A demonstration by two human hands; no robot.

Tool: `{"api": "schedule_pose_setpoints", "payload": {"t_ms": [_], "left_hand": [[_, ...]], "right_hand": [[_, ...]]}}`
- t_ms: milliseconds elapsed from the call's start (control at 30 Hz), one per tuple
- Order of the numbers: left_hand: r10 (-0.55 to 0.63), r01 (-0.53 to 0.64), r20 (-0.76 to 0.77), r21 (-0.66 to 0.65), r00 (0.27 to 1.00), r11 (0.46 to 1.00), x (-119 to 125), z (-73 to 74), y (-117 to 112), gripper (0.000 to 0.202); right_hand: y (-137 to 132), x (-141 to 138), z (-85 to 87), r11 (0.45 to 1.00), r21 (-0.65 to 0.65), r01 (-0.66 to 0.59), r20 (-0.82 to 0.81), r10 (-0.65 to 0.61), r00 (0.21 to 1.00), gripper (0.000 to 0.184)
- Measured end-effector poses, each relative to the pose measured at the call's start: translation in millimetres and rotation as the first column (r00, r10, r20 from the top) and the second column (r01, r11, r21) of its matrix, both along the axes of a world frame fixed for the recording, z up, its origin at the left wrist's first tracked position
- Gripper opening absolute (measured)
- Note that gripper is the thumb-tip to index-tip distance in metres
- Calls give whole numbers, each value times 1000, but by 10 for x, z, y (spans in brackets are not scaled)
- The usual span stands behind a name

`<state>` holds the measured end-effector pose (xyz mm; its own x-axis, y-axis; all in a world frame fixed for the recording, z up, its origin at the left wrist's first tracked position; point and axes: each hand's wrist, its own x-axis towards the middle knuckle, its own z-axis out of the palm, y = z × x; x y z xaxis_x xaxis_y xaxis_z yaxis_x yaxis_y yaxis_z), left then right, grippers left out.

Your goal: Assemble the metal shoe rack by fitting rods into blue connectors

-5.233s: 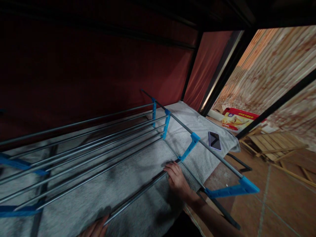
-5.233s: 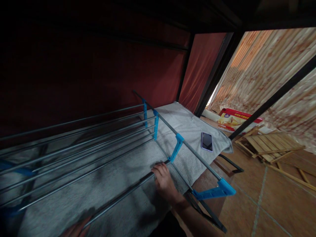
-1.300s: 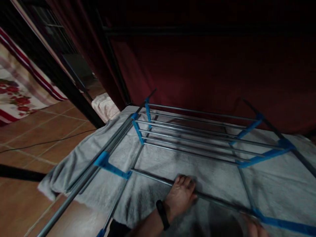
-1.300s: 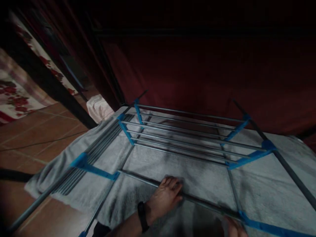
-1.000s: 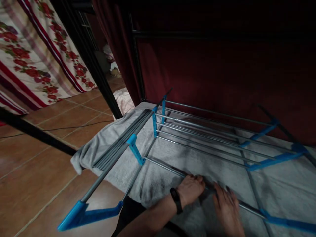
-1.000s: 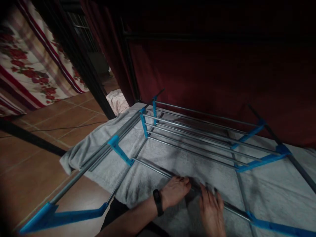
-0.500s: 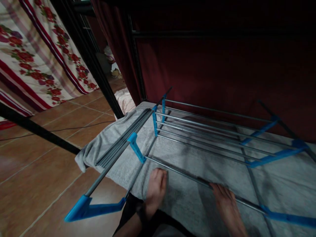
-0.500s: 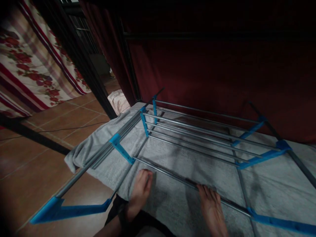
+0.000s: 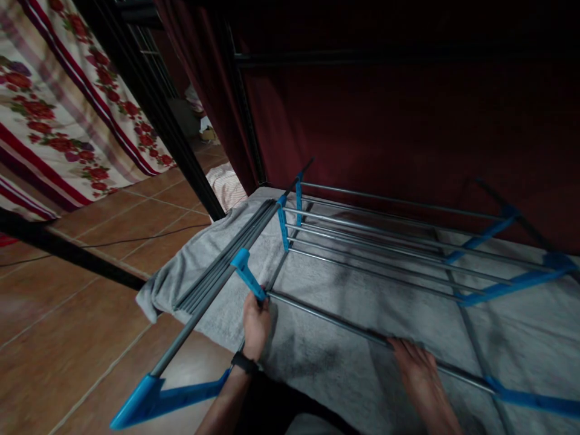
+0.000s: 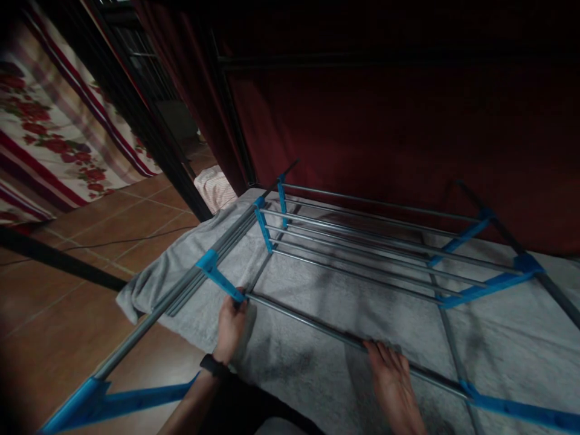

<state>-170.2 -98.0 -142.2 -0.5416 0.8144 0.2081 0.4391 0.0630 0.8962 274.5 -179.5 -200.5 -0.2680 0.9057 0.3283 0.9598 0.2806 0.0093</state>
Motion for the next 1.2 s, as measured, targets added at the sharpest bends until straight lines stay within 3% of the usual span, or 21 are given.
{"api": "schedule_pose_setpoints", "payload": {"t_ms": [200, 400, 800, 1200], "left_hand": [[3, 1, 94, -47, 996, 999, -138, -103, 67, 26], [-32, 41, 129, -68, 991, 997, -173, -53, 171, 27], [-80, 86, 104, -52, 991, 995, -154, 59, 138, 14], [-87, 90, 39, -79, 995, 993, -175, -4, 125, 18]], "right_hand": [[-4, 78, -37, 999, -33, -29, -44, 28, 999, 54], [12, 120, -57, 998, -56, -29, -56, 25, 998, 54], [-26, 119, 2, 996, -64, -55, -75, 50, 996, 51], [-22, 125, 93, 993, -93, -77, -10, 77, 997, 61]]}}
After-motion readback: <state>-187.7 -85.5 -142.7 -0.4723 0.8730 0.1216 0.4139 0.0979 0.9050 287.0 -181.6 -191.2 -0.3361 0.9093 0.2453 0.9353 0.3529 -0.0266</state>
